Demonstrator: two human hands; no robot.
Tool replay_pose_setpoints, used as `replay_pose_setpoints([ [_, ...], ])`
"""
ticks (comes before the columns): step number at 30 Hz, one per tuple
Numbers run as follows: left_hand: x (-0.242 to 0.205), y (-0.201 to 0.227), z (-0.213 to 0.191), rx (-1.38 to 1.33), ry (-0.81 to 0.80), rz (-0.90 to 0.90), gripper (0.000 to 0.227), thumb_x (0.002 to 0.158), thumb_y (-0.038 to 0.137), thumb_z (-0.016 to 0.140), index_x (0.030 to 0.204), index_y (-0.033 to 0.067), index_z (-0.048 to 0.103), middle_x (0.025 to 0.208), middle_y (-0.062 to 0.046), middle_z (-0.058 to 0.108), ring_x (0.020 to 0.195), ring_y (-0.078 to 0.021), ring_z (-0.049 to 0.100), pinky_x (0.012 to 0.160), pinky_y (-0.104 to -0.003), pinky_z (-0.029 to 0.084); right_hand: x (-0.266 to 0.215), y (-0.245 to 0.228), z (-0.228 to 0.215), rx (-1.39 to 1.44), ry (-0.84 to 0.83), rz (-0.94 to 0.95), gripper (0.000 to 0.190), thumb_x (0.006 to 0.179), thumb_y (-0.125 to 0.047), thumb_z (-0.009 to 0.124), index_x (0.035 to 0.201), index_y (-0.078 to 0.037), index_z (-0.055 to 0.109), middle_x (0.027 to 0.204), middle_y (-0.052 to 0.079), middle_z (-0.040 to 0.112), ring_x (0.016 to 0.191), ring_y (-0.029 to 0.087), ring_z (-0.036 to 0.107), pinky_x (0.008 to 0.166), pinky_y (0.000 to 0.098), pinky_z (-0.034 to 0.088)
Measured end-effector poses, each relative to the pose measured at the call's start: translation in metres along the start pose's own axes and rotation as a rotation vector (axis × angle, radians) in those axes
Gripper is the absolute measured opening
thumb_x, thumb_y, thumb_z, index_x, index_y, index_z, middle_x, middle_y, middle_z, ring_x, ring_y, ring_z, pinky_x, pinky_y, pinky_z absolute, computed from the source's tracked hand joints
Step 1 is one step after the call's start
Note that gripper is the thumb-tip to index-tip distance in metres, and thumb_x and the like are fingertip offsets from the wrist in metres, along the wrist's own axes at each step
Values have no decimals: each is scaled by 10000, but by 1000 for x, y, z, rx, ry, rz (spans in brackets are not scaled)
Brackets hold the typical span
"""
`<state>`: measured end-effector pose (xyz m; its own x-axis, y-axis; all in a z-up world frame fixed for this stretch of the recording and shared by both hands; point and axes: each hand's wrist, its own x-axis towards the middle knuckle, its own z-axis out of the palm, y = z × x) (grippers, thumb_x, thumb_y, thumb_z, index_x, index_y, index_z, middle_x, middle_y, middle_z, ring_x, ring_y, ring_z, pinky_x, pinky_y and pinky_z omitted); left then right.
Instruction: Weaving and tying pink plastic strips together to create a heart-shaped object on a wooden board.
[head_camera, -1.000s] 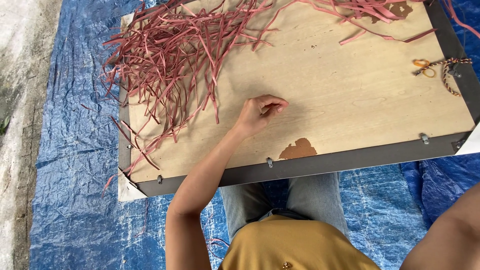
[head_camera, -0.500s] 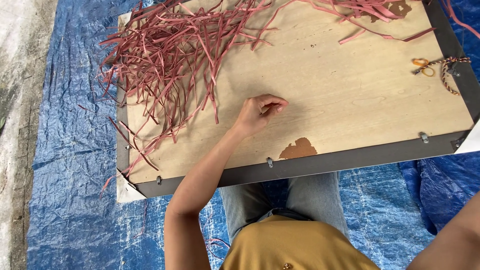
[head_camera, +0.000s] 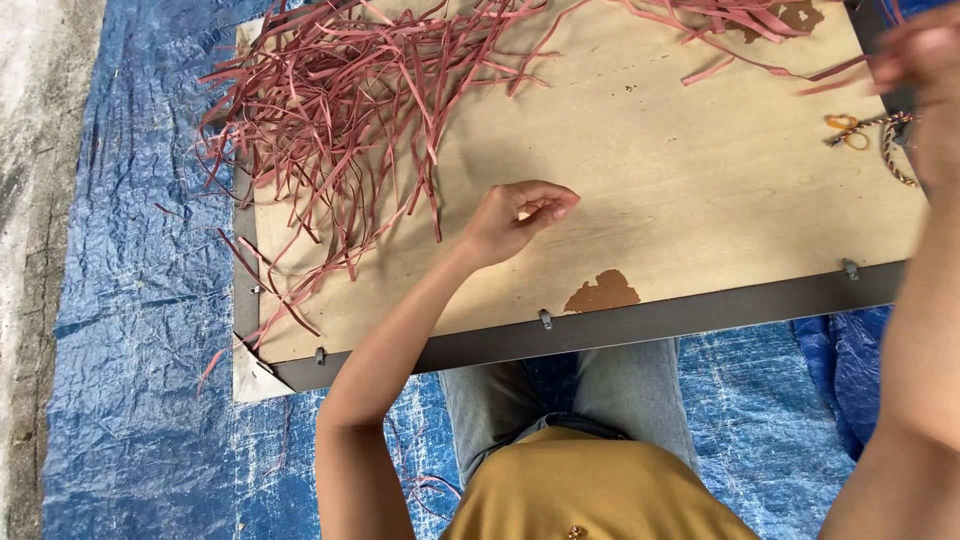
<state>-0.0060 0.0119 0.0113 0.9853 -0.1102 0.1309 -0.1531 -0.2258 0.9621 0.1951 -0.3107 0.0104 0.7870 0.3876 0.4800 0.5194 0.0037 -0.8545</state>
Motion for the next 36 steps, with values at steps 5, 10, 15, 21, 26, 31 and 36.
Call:
replay_pose_setpoints([
  [5, -4, 8, -20, -209, 92, 136, 199, 855, 136, 508, 1011, 22, 559, 969, -95, 612, 866, -163, 607, 776, -229, 501, 4, -95, 123, 286, -246, -47, 32, 901, -7, 555, 881, -27, 541, 904, 144, 585, 699, 181, 609, 636, 238, 560],
  [10, -8, 19, -32, -324, 285, 189, 248, 876, 274, 472, 953, 61, 573, 986, -73, 599, 864, -195, 614, 746, -272, 489, 8, -106, 195, 411, -476, 11, 77, 839, 35, 532, 909, 61, 555, 805, 177, 601, 625, 171, 604, 615, 231, 550],
  [15, -5, -33, -45, -764, 479, 225, 302, 684, -166, 385, 924, -69, 541, 935, -179, 590, 886, -316, 581, 860, -443, 443, 2, -102, 245, 657, -532, 140, 92, 776, 27, 573, 847, 86, 577, 696, 176, 604, 588, 193, 626, 522, 300, 556],
  [21, -11, -21, -43, -770, 419, 189, 148, 814, 35, 441, 683, 26, 509, 588, -76, 475, 555, -157, 504, 576, -264, 454, -3, -103, 254, 651, -524, 150, 80, 771, 12, 587, 824, 71, 581, 674, 141, 591, 586, 194, 626, 531, 307, 559],
  [26, -14, 11, -30, -663, 293, 226, 274, 908, 226, 404, 944, -16, 525, 800, -137, 530, 731, -192, 532, 736, -305, 456, -4, -90, 246, 677, -508, 157, 68, 777, 25, 579, 834, 61, 586, 681, 157, 602, 586, 195, 625, 538, 301, 557],
  [31, -10, -14, -28, -557, 301, 179, 375, 912, 286, 427, 1084, -31, 532, 998, -164, 591, 917, -222, 573, 796, -310, 448, -4, -87, 205, 610, -425, 136, 80, 782, 13, 573, 847, 59, 571, 700, 150, 596, 613, 208, 628, 558, 315, 553],
  [36, -9, -18, -23, -518, 270, 85, 364, 911, 298, 420, 1082, -3, 532, 978, -163, 599, 902, -249, 593, 775, -296, 453, -2, -67, 86, 15, -156, 8, 51, 943, 32, 538, 976, 69, 551, 856, 210, 570, 748, 260, 597, 743, 364, 510],
])
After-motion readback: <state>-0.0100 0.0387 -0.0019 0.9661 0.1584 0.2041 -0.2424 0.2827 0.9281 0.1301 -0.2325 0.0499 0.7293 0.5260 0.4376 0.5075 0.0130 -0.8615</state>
